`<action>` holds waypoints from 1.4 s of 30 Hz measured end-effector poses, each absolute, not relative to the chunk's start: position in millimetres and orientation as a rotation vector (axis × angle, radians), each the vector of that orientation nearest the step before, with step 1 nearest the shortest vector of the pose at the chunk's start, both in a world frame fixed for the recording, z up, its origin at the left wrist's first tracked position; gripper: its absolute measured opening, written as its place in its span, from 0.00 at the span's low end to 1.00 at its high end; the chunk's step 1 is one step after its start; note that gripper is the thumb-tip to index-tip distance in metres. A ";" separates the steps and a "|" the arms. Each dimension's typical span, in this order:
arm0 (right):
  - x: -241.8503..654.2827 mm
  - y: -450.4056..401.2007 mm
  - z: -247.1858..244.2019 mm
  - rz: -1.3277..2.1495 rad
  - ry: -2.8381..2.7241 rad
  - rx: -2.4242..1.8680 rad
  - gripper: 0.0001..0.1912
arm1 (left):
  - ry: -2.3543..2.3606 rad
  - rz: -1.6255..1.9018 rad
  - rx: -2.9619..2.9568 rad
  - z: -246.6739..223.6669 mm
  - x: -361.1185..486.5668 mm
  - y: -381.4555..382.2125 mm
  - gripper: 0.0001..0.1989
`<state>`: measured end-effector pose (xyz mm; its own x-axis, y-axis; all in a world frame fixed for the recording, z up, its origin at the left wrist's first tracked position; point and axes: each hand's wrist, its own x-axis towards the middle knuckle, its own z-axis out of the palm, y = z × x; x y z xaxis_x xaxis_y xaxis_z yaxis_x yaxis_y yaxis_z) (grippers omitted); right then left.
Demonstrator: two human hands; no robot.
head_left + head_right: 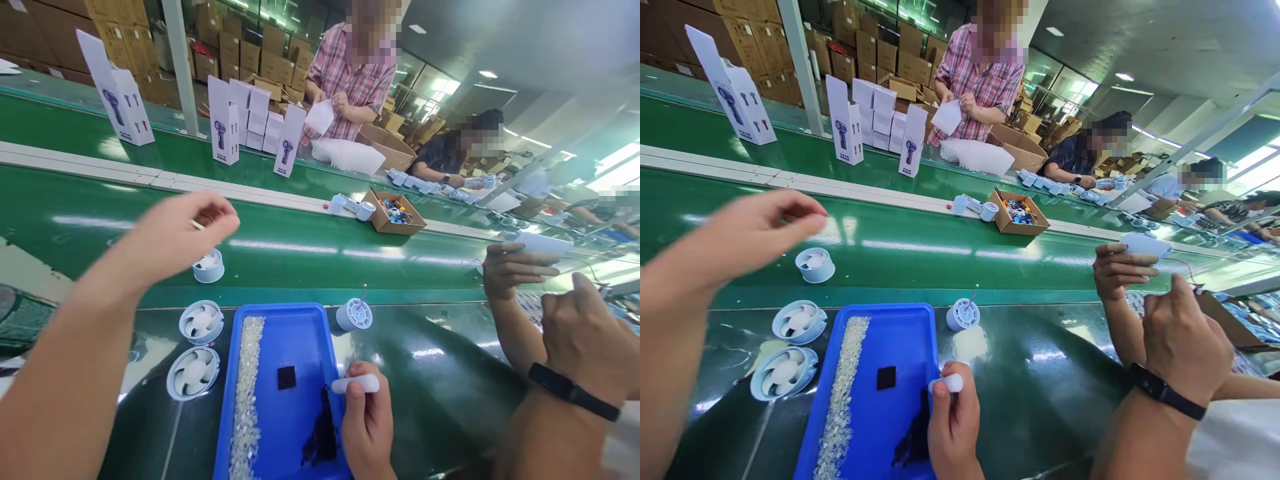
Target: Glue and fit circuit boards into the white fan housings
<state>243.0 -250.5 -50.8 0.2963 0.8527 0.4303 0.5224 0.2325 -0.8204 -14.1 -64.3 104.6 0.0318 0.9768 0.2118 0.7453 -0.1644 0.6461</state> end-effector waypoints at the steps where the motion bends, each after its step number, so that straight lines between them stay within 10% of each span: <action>1: 242.9 -249.9 -50.9 0.355 -1.378 -1.436 0.07 | 1.768 0.671 2.011 97.3 -14.4 -58.9 0.18; 6: 244.3 -248.0 -49.9 0.291 -1.403 -1.458 0.09 | 1.765 -0.010 2.035 55.3 -17.9 -36.8 0.26; 14: 244.6 -248.2 -51.5 0.243 -1.309 -1.457 0.11 | 1.786 -0.057 1.992 27.1 -24.7 -28.9 0.26; 27: 242.9 -242.7 -44.4 0.278 -1.464 -1.430 0.09 | 1.861 0.756 1.729 62.0 -21.2 -40.9 0.31; 42: 242.0 -234.3 -30.5 0.335 -1.826 -1.244 0.08 | 0.784 1.479 0.749 102.7 5.3 -66.0 0.05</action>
